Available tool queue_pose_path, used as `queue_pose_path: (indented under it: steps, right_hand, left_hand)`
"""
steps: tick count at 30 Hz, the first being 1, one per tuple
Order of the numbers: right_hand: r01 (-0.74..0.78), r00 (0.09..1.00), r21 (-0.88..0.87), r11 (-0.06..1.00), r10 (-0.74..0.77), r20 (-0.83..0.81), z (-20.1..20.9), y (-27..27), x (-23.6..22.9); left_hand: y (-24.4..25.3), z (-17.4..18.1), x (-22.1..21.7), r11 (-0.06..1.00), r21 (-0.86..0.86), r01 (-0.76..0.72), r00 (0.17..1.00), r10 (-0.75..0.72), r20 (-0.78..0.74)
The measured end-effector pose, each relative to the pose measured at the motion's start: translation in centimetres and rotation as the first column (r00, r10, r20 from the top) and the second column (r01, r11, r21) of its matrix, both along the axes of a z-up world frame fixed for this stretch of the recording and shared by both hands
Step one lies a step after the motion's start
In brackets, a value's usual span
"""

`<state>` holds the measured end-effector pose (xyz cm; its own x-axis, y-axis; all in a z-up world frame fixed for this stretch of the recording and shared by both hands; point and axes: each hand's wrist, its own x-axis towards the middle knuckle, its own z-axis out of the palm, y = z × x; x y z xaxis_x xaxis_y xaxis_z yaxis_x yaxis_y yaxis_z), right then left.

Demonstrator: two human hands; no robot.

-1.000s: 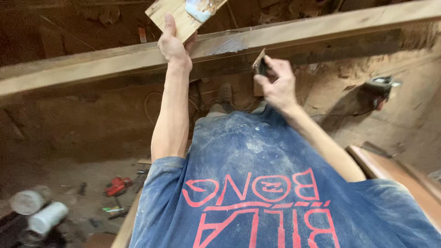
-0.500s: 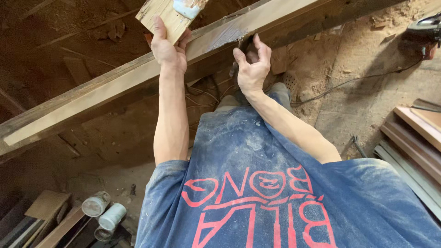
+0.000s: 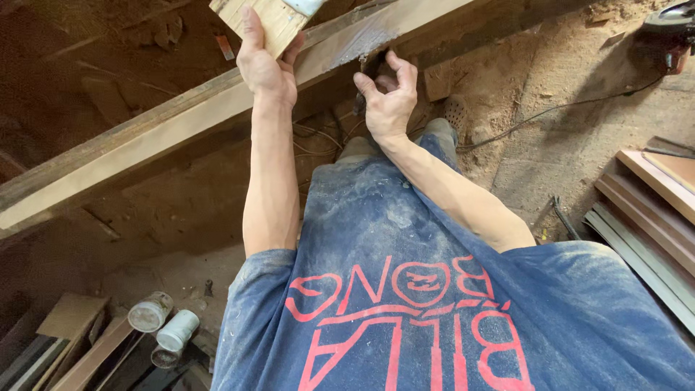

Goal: The person applies a white adhesive to a long wooden plank using a small putty knife, spreading it along the length of the plank. The person then picks up a small wooden board with glue on it and continues to spread the adhesive on the plank.

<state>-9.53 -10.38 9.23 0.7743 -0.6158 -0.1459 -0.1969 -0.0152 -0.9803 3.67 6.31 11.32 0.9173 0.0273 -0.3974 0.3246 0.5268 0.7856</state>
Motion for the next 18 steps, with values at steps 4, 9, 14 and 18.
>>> queue_pose_path:
  steps: [4,9,14,18]
  right_hand:
    - [-0.002,1.000,-0.028,1.000,0.002,0.003,0.0,0.8,-0.1]
    - [-0.052,0.998,-0.194,0.980,0.046,-0.037,-0.1,1.4,-0.1]
    - [-0.060,0.996,-0.121,0.991,0.052,-0.069,0.1,2.0,0.0]
    - [-0.119,0.991,-0.050,0.992,0.115,-0.073,1.0,3.2,0.0]
  left_hand:
    - [0.3,-0.4,-0.2,1.000,-0.023,0.003,1.000,-0.002,0.015]
    - [0.3,-1.3,-0.2,0.999,-0.042,-0.019,1.000,0.020,0.020]
    - [0.0,-1.9,-0.2,0.996,-0.072,-0.047,0.999,0.049,0.024]
    - [-0.2,-2.1,-0.3,0.995,-0.083,-0.064,0.997,0.066,0.028]
